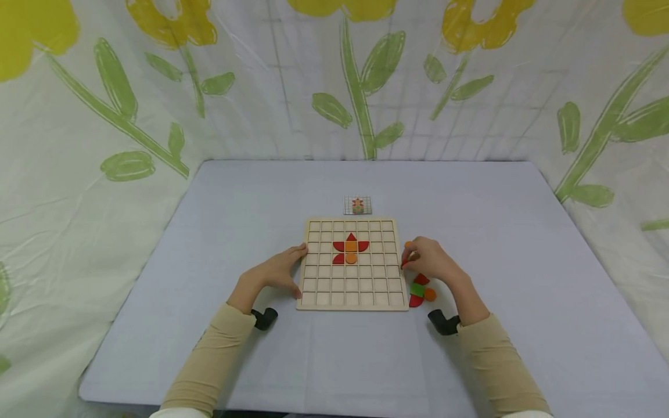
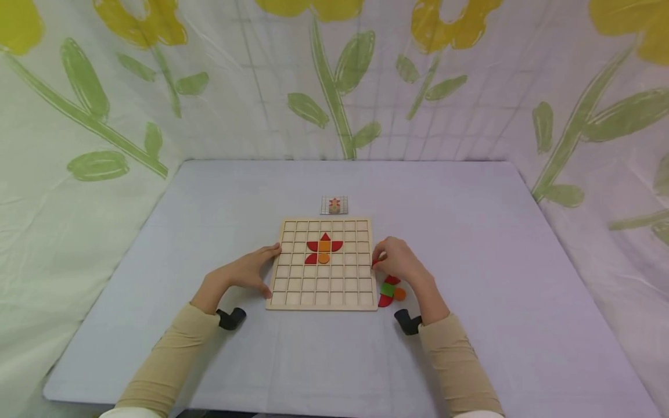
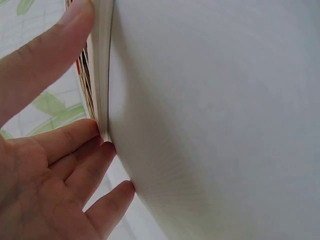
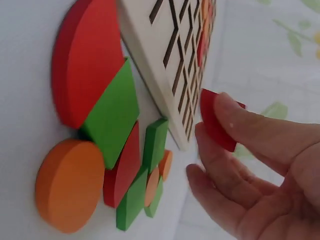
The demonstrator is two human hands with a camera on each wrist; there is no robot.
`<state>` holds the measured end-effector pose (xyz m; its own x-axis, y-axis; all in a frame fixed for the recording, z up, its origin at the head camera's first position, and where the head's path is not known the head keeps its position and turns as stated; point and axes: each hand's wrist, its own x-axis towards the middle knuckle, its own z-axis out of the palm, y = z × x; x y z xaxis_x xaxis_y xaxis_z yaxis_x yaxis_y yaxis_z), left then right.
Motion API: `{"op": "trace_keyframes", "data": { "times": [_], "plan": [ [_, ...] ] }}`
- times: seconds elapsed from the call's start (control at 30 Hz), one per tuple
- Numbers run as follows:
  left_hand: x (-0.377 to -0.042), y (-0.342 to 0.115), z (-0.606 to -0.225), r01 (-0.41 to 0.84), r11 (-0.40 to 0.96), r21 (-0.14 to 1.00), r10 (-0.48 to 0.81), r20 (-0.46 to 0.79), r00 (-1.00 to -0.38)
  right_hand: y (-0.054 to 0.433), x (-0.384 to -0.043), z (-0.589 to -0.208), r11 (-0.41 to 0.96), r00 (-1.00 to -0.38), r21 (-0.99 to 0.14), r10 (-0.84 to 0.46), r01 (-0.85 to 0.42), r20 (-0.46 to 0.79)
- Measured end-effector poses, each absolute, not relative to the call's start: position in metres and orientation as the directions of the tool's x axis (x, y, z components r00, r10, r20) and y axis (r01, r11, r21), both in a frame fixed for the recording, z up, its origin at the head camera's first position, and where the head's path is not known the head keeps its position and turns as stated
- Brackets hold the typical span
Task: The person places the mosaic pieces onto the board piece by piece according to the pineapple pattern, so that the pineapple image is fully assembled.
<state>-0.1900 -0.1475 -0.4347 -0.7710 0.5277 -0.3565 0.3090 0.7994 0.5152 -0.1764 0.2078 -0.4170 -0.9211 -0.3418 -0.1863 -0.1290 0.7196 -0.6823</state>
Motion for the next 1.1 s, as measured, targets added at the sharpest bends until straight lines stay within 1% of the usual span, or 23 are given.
{"op": "trace_keyframes", "data": {
  "times": [0.17, 0.4, 0.5, 0.67, 0.8, 1.1],
  "plan": [
    [-0.189, -0.147, -0.435, 0.311, 0.8, 0.513, 0.528, -0.356, -0.771, 0.202, -0.182, -0.422, 0.666, -0.912, -0.726, -0.386, -0.171, -0.14],
    [-0.189, -0.147, -0.436, 0.313, 0.803, 0.508, 0.527, -0.358, -0.771, 0.193, -0.187, -0.43, 0.654, -0.9, -0.739, -0.404, -0.16, -0.163],
    [-0.189, -0.147, -0.435, 0.313, 0.804, 0.506, 0.526, -0.358, -0.771, 0.191, -0.187, -0.43, 0.652, -0.911, -0.744, -0.38, -0.144, -0.157],
    [-0.189, -0.147, -0.434, 0.316, 0.803, 0.506, 0.528, -0.357, -0.77, 0.188, -0.189, -0.429, 0.62, -0.946, -0.779, -0.299, -0.096, -0.122],
    [-0.189, -0.147, -0.433, 0.313, 0.802, 0.509, 0.528, -0.36, -0.769, 0.186, -0.192, -0.428, 0.613, -0.95, -0.785, -0.288, -0.085, -0.122],
    [-0.19, -0.146, -0.434, 0.303, 0.806, 0.508, 0.519, -0.364, -0.773, 0.178, -0.194, -0.43, 0.65, -0.958, -0.757, -0.254, -0.069, -0.131]
  ]
}}
